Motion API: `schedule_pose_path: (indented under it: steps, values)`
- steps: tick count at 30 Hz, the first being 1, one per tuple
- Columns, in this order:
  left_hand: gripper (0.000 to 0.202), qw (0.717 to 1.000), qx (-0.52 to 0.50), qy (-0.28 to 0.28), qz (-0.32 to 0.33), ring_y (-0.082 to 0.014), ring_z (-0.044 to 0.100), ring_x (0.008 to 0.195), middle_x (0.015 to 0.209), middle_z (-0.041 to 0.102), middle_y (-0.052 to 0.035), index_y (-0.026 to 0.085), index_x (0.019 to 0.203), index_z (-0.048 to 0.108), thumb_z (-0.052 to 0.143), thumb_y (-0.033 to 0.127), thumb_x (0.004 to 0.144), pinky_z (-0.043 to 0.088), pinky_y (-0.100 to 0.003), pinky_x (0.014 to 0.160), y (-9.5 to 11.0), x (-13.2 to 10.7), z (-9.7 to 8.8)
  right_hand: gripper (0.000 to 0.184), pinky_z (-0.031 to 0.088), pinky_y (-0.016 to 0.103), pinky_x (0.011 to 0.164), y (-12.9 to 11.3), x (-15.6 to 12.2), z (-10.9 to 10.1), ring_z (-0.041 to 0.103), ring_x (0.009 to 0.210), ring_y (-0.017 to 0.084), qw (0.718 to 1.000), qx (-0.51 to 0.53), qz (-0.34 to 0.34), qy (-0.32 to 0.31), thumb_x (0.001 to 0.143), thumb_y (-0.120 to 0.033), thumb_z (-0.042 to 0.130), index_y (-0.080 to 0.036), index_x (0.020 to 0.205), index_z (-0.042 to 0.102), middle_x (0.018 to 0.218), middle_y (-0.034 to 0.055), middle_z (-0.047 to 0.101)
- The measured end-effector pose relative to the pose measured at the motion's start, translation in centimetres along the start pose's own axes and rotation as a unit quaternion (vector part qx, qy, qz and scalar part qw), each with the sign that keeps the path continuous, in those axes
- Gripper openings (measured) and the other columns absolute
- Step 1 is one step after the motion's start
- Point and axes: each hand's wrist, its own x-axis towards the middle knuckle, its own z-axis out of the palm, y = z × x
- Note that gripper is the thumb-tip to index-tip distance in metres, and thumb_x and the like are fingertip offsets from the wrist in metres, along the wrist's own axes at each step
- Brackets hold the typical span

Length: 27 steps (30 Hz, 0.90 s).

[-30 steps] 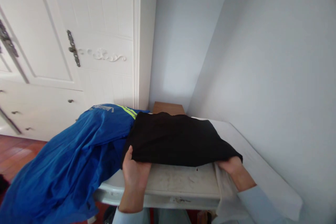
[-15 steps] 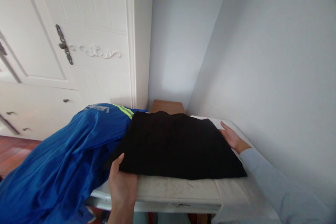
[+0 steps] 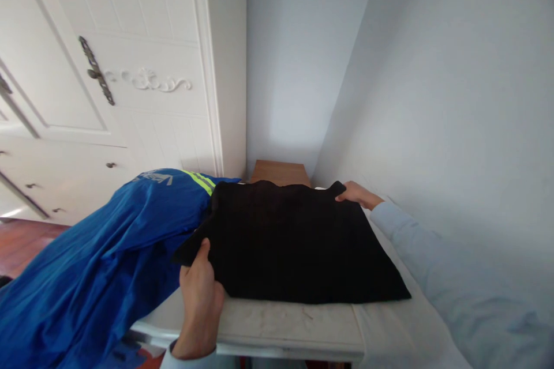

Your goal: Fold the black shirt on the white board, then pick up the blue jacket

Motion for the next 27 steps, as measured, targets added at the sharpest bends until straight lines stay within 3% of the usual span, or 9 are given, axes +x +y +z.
schedule_pose_path:
  steps: [3, 7, 13, 19, 24, 27]
  values:
    - [0.028, 1.000, -0.006, 0.002, 0.015, -0.0237, 0.069, 0.107, 0.103, 0.075, -0.0053, 0.019, 0.109, 0.070, 0.066, 0.008, 0.083, 0.049, -0.045, 0.106, -0.9, -0.2, 1.0, 0.011, 0.050, 0.031, 0.076, -0.7, 0.0, -2.1, 0.066, 0.078, 0.024, 0.998, -0.031, -0.019, 0.048, 0.063, -0.007, 0.076, -0.012, 0.062, 0.067, 0.064, 0.0054, 0.065]
    - [0.027, 0.999, -0.023, -0.020, 0.021, -0.0226, 0.069, 0.106, 0.099, 0.074, -0.0045, 0.020, 0.106, 0.069, 0.066, 0.008, 0.082, 0.048, -0.044, 0.105, -2.9, 0.0, 3.1, 0.007, 0.049, 0.028, 0.069, -0.6, -0.6, -6.0, 0.066, 0.075, 0.022, 0.991, -0.078, -0.038, 0.106, 0.070, -0.016, 0.075, -0.013, 0.072, 0.070, 0.072, 0.0073, 0.068]
    - [0.022, 0.997, 0.024, -0.063, -0.041, -0.0234, 0.071, 0.099, 0.088, 0.072, -0.0060, 0.017, 0.103, 0.068, 0.061, 0.009, 0.084, 0.054, -0.042, 0.096, -7.0, 0.5, 7.7, 0.007, 0.048, 0.028, 0.061, 2.8, -3.3, -12.2, 0.064, 0.066, 0.021, 0.984, -0.080, -0.009, 0.159, 0.071, -0.017, 0.075, -0.011, 0.074, 0.071, 0.068, 0.0069, 0.068]
    - [0.030, 0.982, 0.016, -0.165, -0.091, -0.0205, 0.072, 0.093, 0.089, 0.072, -0.0065, 0.017, 0.113, 0.065, 0.056, 0.009, 0.085, 0.057, -0.036, 0.089, -11.1, 0.0, 12.1, 0.008, 0.049, 0.028, 0.057, 6.7, -9.0, -17.7, 0.063, 0.061, 0.019, 0.973, 0.071, 0.047, 0.216, 0.066, -0.011, 0.077, -0.012, 0.072, 0.071, 0.068, 0.0065, 0.070]
    - [0.025, 0.975, 0.081, -0.151, -0.143, -0.0180, 0.072, 0.089, 0.083, 0.069, -0.0046, 0.015, 0.104, 0.066, 0.054, 0.005, 0.085, 0.056, -0.032, 0.089, -11.6, -1.9, 15.9, 0.010, 0.048, 0.027, 0.063, 8.1, -14.6, -20.0, 0.062, 0.064, 0.016, 0.953, 0.147, 0.058, 0.259, 0.069, -0.010, 0.075, -0.010, 0.078, 0.071, 0.075, 0.0076, 0.072]
    - [0.023, 0.966, 0.094, -0.172, -0.168, -0.0185, 0.071, 0.085, 0.080, 0.068, -0.0051, 0.014, 0.101, 0.065, 0.055, 0.004, 0.083, 0.057, -0.033, 0.087, -11.4, -2.9, 17.5, 0.011, 0.047, 0.026, 0.063, 8.8, -17.8, -20.5, 0.062, 0.064, 0.016, 0.943, 0.172, 0.079, 0.273, 0.069, -0.013, 0.074, -0.011, 0.080, 0.070, 0.075, 0.0069, 0.072]
